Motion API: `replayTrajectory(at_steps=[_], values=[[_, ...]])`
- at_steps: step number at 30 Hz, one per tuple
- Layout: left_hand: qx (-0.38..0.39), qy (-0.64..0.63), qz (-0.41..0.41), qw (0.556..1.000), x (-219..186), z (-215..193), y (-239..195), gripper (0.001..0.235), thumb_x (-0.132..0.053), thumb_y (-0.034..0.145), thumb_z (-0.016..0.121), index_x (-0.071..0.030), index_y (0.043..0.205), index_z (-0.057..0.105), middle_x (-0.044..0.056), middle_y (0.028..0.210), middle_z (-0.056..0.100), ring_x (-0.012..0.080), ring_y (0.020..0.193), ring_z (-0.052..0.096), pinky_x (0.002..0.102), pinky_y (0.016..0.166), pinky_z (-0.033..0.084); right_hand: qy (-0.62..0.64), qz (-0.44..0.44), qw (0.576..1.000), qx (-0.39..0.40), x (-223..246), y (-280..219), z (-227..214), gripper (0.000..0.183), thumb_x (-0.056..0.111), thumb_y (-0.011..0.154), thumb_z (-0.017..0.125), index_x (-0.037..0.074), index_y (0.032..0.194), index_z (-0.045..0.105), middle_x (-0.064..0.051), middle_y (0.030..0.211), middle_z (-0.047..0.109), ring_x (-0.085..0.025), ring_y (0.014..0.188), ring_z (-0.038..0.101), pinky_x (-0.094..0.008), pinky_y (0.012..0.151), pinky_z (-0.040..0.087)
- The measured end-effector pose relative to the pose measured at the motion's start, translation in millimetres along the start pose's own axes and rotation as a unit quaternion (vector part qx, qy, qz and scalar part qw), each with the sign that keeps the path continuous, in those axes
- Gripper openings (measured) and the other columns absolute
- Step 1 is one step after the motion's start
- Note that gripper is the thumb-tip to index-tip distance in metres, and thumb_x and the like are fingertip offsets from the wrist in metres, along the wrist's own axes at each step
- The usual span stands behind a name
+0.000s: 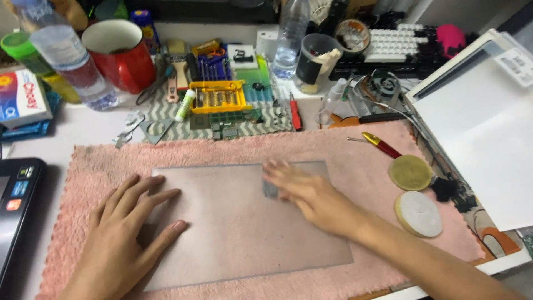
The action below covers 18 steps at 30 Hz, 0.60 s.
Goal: The person cleans a rectangular glass pane placed on a pink towel using a brush, a green sponge, a steel wool pad, and a white polishing pad. The person brushes the surface, scrubs with the sponge and steel wool, and finishes by polishing with the white pad.
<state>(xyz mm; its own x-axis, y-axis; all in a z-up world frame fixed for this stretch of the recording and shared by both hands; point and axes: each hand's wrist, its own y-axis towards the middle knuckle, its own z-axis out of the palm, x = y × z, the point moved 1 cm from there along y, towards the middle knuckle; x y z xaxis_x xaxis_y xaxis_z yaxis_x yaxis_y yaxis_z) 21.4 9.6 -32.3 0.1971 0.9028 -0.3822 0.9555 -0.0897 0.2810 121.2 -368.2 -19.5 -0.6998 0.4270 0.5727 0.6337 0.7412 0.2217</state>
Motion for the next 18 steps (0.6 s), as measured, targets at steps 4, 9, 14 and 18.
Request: replayTrajectory(at_steps=[4,9,14,18], values=[[0.005,-0.004,0.014,1.0,-1.5,-4.0,0.6,0.06,-0.06,0.093,0.078,-0.032,0.146,0.076,-0.001,0.169,0.064,0.0322,0.168,0.046,0.06,0.13,0.034,0.031,-0.104,0.989,0.096,50.0,-58.7,11.8,0.053,0.01,0.12,0.049,0.002,0.173,0.047,-0.02,0.183,0.046,-0.042,0.173,0.04,-0.06,0.145,0.025],[0.044,-0.005,-0.015,0.999,-4.0,-4.5,3.2,0.062,-0.062,0.092,0.078,-0.035,0.148,0.075,-0.003,0.173,0.06,0.0316,0.171,0.04,0.066,0.131,0.031,0.208,-0.082,0.929,0.295,44.0,-100.8,20.2,0.064,0.043,0.13,0.016,0.006,0.179,0.035,-0.015,0.191,0.028,-0.036,0.181,0.021,-0.056,0.148,0.01],[0.018,-0.017,-0.004,1.0,-1.6,-4.3,1.7,0.062,-0.057,0.09,0.08,-0.033,0.147,0.076,-0.002,0.171,0.063,0.0307,0.172,0.041,0.062,0.13,0.034,0.003,0.055,0.993,-0.107,-4.3,-36.8,-42.4,0.067,-0.013,0.104,0.055,0.013,0.164,0.063,-0.009,0.171,0.067,-0.029,0.157,0.065,-0.043,0.131,0.051],[0.017,-0.017,0.002,1.0,1.8,-5.0,3.6,0.063,-0.058,0.091,0.081,-0.034,0.149,0.075,-0.002,0.172,0.062,0.032,0.17,0.041,0.067,0.129,0.034,0.042,0.161,0.984,-0.065,-11.2,-28.4,-36.0,0.063,-0.002,0.111,0.056,0.017,0.171,0.053,-0.019,0.183,0.045,-0.037,0.13,0.082,-0.047,0.123,0.06]])
